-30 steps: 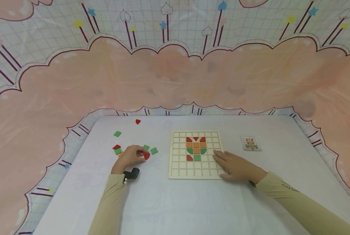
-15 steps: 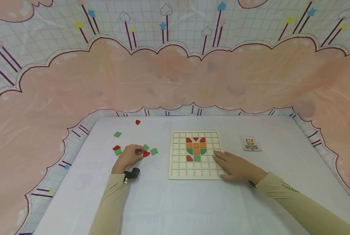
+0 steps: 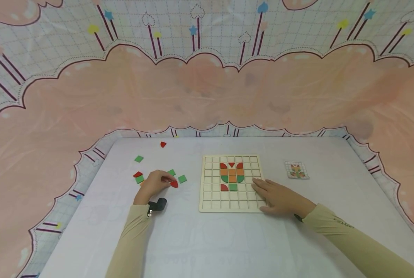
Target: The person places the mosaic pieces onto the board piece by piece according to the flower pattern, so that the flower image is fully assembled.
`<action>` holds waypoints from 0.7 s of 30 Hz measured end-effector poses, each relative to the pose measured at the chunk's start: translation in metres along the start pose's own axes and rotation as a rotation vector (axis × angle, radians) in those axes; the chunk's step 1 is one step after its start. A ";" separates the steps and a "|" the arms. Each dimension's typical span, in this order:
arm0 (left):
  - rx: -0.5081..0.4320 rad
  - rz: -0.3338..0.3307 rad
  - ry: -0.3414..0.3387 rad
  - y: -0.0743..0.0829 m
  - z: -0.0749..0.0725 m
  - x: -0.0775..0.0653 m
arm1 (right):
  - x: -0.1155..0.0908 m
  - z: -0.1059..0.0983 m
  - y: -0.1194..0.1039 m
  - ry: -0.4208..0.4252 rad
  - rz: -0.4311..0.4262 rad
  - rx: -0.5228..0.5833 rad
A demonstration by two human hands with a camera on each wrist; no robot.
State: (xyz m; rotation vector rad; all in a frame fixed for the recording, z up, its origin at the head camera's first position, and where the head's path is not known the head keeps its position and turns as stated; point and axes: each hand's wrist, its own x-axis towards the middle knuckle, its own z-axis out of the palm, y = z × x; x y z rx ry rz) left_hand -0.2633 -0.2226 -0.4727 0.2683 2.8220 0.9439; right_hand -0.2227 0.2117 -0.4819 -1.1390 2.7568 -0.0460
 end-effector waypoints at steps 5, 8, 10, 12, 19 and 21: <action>0.003 0.036 -0.002 0.003 0.003 0.004 | 0.000 0.000 0.000 -0.003 -0.001 -0.002; 0.009 0.031 0.004 0.004 0.005 0.006 | 0.000 -0.001 0.000 -0.001 -0.004 -0.001; 0.009 0.020 0.011 0.004 0.006 0.007 | 0.000 -0.001 0.000 -0.003 -0.001 0.001; 0.002 0.011 0.017 0.004 0.006 0.006 | 0.000 -0.002 0.000 -0.005 0.002 0.002; -0.010 -0.027 -0.007 0.011 0.006 -0.001 | 0.000 -0.003 -0.001 -0.012 0.010 0.007; -0.005 -0.027 -0.021 0.013 0.007 -0.002 | 0.000 -0.004 -0.002 -0.008 0.008 0.010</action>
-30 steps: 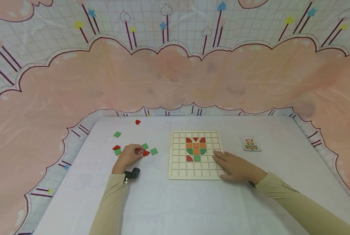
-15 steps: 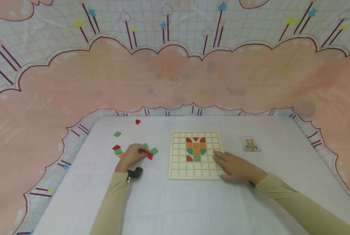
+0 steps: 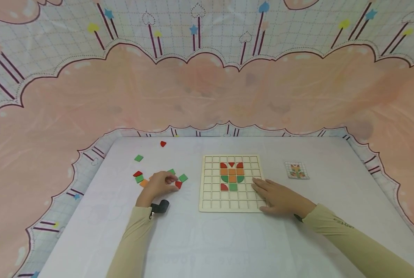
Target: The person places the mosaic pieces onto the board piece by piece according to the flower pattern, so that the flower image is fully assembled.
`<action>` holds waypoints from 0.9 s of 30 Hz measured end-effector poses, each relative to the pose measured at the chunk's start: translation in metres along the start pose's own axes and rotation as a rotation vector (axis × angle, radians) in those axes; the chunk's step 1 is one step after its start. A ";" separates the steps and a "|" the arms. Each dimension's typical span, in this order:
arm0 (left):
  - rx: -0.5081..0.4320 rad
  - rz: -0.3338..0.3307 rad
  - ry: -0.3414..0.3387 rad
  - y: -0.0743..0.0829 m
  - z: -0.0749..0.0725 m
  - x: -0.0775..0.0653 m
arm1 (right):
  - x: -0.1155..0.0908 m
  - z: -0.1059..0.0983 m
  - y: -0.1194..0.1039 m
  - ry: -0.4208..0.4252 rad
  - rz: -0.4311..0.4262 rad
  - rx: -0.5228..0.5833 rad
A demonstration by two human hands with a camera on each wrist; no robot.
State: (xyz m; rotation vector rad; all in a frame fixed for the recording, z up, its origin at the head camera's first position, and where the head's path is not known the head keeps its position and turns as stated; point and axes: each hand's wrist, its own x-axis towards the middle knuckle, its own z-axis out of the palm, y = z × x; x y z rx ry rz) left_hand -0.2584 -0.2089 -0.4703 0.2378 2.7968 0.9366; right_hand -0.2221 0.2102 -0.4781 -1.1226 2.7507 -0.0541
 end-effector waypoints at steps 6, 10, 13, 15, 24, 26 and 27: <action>0.011 -0.002 -0.025 0.004 0.005 0.002 | -0.001 0.001 0.000 0.019 -0.010 -0.006; 0.005 0.009 -0.039 0.002 0.005 0.004 | -0.001 0.002 0.001 0.021 -0.012 -0.017; 0.001 0.027 -0.054 0.002 0.007 0.004 | -0.001 0.002 0.002 0.016 -0.009 -0.022; 0.004 0.036 -0.058 0.003 0.008 0.004 | -0.001 0.002 0.001 0.016 -0.008 -0.022; 0.021 0.040 -0.048 0.002 0.011 0.006 | 0.000 0.002 0.000 0.010 0.002 -0.004; 0.026 0.039 -0.050 0.000 0.011 0.006 | 0.000 0.002 0.001 0.010 0.002 -0.008; 0.028 0.039 -0.052 0.000 0.010 0.006 | 0.000 0.003 0.001 0.010 0.000 -0.012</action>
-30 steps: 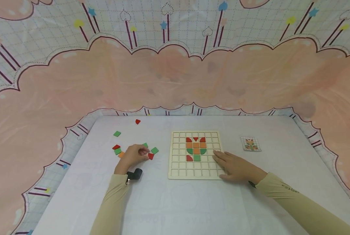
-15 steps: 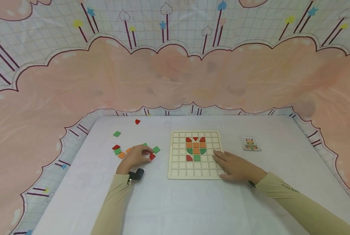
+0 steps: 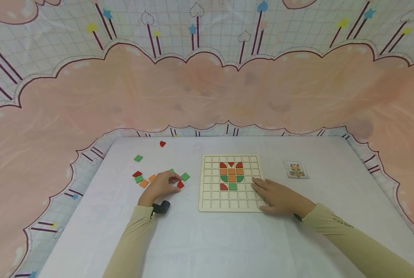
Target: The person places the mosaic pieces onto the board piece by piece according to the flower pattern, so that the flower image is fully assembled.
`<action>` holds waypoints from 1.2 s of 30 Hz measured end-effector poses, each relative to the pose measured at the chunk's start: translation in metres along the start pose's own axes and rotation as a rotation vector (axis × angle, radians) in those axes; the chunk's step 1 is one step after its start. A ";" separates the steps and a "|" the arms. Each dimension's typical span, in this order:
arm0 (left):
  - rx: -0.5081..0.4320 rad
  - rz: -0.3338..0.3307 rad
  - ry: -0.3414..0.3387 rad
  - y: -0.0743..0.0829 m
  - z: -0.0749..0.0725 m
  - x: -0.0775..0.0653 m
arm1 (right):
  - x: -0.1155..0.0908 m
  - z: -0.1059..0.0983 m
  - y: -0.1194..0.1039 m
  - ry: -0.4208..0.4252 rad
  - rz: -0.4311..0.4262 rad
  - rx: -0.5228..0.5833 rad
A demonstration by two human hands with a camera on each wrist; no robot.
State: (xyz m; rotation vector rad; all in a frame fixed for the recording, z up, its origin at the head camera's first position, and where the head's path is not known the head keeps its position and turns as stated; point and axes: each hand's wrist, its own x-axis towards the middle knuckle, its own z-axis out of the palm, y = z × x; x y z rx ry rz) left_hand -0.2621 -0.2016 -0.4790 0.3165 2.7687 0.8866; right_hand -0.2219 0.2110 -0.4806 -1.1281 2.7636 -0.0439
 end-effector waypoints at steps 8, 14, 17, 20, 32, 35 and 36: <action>0.028 0.045 -0.024 -0.002 -0.004 0.001 | -0.001 -0.003 -0.001 -0.009 0.002 0.018; 0.031 0.060 -0.025 -0.002 -0.005 0.000 | -0.001 -0.004 -0.002 -0.015 0.004 0.022; 0.028 0.070 -0.026 0.000 -0.005 0.000 | 0.000 -0.003 -0.001 -0.020 0.006 0.019; 0.018 0.073 -0.027 0.002 -0.004 0.000 | 0.000 -0.003 -0.001 -0.016 0.001 0.017; -0.012 0.061 -0.029 0.014 0.000 -0.002 | -0.001 -0.002 -0.001 -0.014 0.001 0.019; -0.029 0.060 -0.036 0.018 0.002 -0.001 | 0.000 -0.002 -0.001 -0.016 0.003 0.014; -0.038 0.060 -0.038 0.019 0.003 -0.001 | -0.001 -0.001 -0.001 -0.016 0.002 0.011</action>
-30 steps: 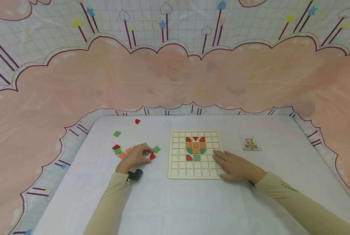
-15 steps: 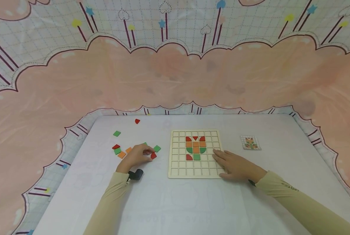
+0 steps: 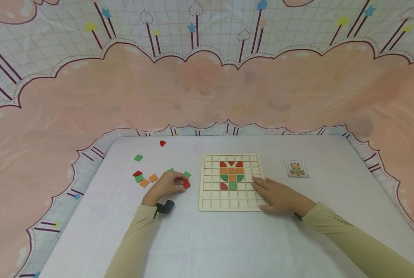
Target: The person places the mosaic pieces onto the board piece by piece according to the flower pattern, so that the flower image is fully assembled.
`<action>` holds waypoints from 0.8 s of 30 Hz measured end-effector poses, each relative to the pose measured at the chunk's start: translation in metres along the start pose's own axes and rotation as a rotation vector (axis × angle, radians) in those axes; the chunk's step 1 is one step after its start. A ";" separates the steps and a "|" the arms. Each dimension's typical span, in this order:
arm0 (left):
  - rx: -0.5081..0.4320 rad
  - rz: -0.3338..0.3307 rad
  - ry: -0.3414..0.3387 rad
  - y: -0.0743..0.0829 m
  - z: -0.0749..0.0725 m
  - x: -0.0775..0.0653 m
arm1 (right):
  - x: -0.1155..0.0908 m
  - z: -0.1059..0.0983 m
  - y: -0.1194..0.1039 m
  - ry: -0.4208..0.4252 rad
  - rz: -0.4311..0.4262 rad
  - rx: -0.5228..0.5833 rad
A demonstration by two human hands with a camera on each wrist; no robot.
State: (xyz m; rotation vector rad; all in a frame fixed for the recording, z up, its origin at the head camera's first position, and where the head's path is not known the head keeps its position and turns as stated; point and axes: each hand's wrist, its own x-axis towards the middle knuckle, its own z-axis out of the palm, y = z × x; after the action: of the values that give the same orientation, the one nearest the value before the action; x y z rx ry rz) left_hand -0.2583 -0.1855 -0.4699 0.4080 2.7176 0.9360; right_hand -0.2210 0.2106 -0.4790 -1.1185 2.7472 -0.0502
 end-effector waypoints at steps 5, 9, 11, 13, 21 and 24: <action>-0.032 0.003 -0.005 0.004 0.006 0.004 | 0.000 0.000 0.000 0.015 -0.013 -0.007; -0.058 0.011 -0.014 0.012 0.011 0.007 | 0.000 -0.001 0.000 0.016 -0.014 -0.007; -0.068 0.027 -0.017 0.017 0.013 0.011 | 0.000 -0.001 0.001 0.015 -0.014 -0.010; -0.080 0.059 -0.017 0.022 0.016 0.014 | 0.000 -0.001 0.001 0.013 -0.012 -0.011; -0.140 0.159 -0.046 0.047 0.031 0.030 | 0.000 0.000 0.001 0.013 -0.008 -0.009; -0.136 0.194 -0.068 0.059 0.038 0.036 | 0.000 -0.001 0.000 0.015 -0.008 -0.004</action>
State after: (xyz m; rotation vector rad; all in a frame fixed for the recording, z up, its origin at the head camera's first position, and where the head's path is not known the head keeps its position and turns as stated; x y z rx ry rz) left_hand -0.2692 -0.1075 -0.4673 0.6726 2.5691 1.1264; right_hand -0.2214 0.2108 -0.4786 -1.1352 2.7566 -0.0544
